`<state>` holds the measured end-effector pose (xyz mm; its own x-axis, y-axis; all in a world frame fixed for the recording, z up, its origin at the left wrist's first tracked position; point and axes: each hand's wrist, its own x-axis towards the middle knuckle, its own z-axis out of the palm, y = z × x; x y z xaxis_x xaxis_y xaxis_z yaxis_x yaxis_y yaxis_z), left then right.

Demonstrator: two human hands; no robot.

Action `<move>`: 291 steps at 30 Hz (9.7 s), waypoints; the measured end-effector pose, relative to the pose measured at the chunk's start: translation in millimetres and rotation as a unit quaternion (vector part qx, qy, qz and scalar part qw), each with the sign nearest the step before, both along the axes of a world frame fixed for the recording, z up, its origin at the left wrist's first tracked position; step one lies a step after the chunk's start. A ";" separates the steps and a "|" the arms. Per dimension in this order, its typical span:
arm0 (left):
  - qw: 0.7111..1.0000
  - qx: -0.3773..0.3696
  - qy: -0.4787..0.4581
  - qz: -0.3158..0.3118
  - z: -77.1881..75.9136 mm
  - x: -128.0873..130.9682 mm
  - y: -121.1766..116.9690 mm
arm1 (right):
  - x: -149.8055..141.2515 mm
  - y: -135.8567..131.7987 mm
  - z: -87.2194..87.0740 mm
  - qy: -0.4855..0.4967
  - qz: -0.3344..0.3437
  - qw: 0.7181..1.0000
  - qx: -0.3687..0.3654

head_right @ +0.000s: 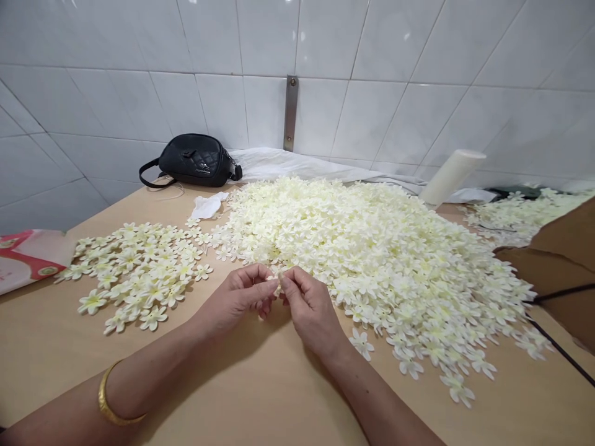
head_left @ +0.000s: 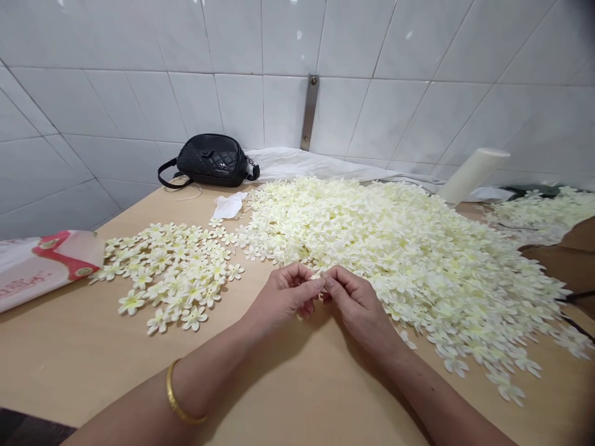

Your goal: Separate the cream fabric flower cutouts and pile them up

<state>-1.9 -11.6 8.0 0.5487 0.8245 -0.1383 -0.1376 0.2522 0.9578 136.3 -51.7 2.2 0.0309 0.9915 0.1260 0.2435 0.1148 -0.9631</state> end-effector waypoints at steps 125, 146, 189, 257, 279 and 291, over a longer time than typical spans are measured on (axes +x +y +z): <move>0.976 -0.063 -0.063 0.200 -2.2 -8.8 18.4 | 14.9 -0.7 -6.6 -0.510 0.011 0.853 0.111; 0.985 -0.151 -0.085 0.018 -6.0 0.8 4.1 | 5.8 -3.6 -4.5 -0.318 -0.003 0.925 0.208; 0.981 -0.158 -0.091 0.066 -3.3 4.5 2.1 | 5.2 5.1 -5.5 0.059 -0.050 0.996 -0.037; 0.979 -0.147 -0.083 0.114 -2.1 -1.1 7.4 | 36.7 -1.2 15.6 -0.328 -0.078 0.940 0.056; 0.982 -0.160 -0.102 -0.018 -10.1 2.2 0.8 | 9.0 -10.4 9.2 -0.291 0.016 0.942 0.169; 0.978 -0.180 -0.103 -0.018 -6.3 2.4 -0.4 | 5.9 -10.2 7.5 -0.300 -0.027 0.943 0.139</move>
